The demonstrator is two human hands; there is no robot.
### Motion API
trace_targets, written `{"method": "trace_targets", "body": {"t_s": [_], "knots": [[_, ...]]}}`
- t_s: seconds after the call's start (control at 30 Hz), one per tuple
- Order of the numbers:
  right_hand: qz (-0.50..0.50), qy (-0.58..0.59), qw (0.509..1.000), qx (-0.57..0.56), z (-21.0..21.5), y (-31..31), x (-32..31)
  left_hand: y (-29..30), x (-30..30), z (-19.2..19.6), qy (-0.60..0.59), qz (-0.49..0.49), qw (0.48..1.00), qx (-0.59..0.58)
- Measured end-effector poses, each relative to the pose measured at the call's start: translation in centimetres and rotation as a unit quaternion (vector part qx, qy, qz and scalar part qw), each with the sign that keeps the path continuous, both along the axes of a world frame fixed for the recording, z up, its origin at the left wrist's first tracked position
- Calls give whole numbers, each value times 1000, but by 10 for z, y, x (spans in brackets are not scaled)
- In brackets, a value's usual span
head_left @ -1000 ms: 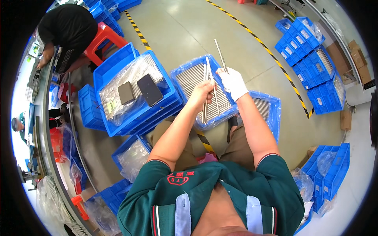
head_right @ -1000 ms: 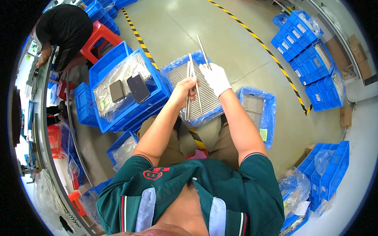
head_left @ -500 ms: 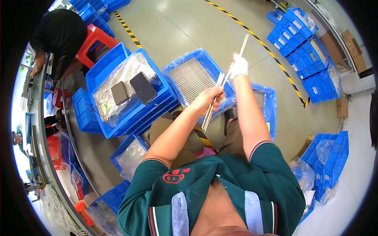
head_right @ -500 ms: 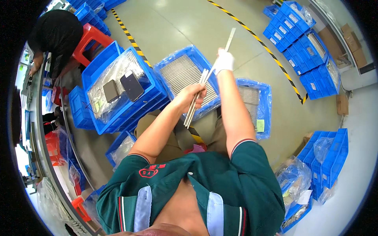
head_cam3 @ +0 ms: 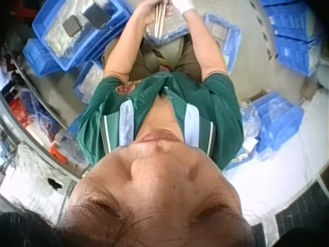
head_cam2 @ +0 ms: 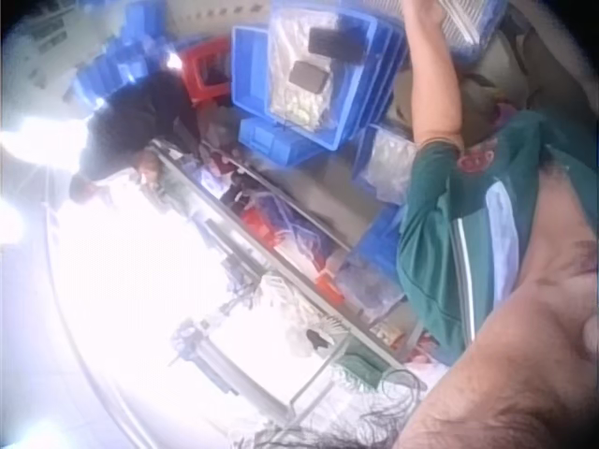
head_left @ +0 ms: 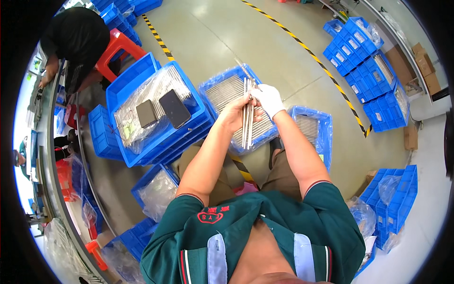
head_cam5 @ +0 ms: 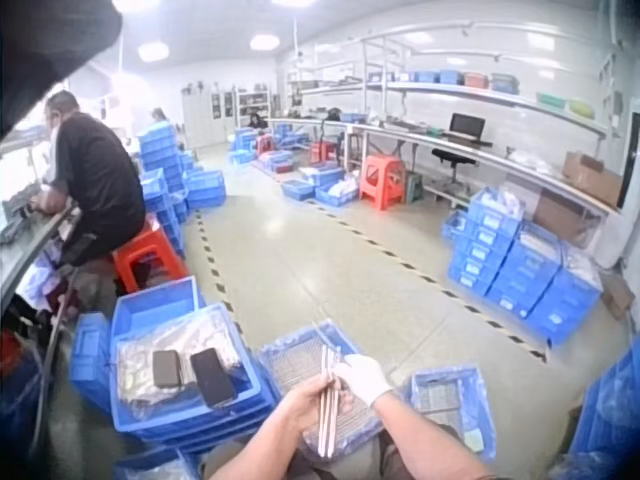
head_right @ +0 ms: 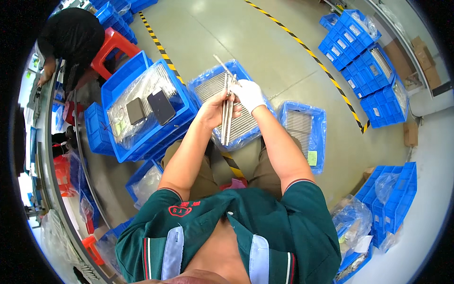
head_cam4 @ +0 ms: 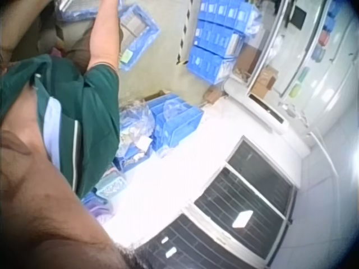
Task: The person sits on the floor and repeatedly picks up bundles of long, thin metal rods from a blue plastic bin. They separate the rods into smaller groups and place them back into the bin or an adjacent bin. The person wears white gloves and handles the rods carefully to keep them organized.
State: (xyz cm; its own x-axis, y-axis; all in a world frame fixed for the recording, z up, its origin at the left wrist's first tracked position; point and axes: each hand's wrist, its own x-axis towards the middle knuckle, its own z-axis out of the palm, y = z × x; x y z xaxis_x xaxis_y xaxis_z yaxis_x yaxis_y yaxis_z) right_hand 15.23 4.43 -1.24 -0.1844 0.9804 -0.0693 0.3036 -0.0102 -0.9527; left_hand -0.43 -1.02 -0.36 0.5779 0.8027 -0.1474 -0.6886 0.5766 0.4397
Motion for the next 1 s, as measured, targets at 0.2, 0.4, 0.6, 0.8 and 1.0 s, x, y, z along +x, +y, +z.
{"method": "trace_targets", "body": {"t_s": [0.2,0.4,0.6,0.8,1.0], "knots": [[17,102,991,-81,6,-6,-11,-3,-1,5,1,36,999,-1],[31,252,948,-194,27,-22,5,10,-23,8,115,209,971,-14],[36,260,947,-184,52,-52,-3,26,-52,22,71,329,941,-29],[106,191,960,-173,55,-64,-6,27,-55,21,43,328,944,7],[85,174,967,-164,55,-64,-5,25,-48,26,31,335,941,-21]]}}
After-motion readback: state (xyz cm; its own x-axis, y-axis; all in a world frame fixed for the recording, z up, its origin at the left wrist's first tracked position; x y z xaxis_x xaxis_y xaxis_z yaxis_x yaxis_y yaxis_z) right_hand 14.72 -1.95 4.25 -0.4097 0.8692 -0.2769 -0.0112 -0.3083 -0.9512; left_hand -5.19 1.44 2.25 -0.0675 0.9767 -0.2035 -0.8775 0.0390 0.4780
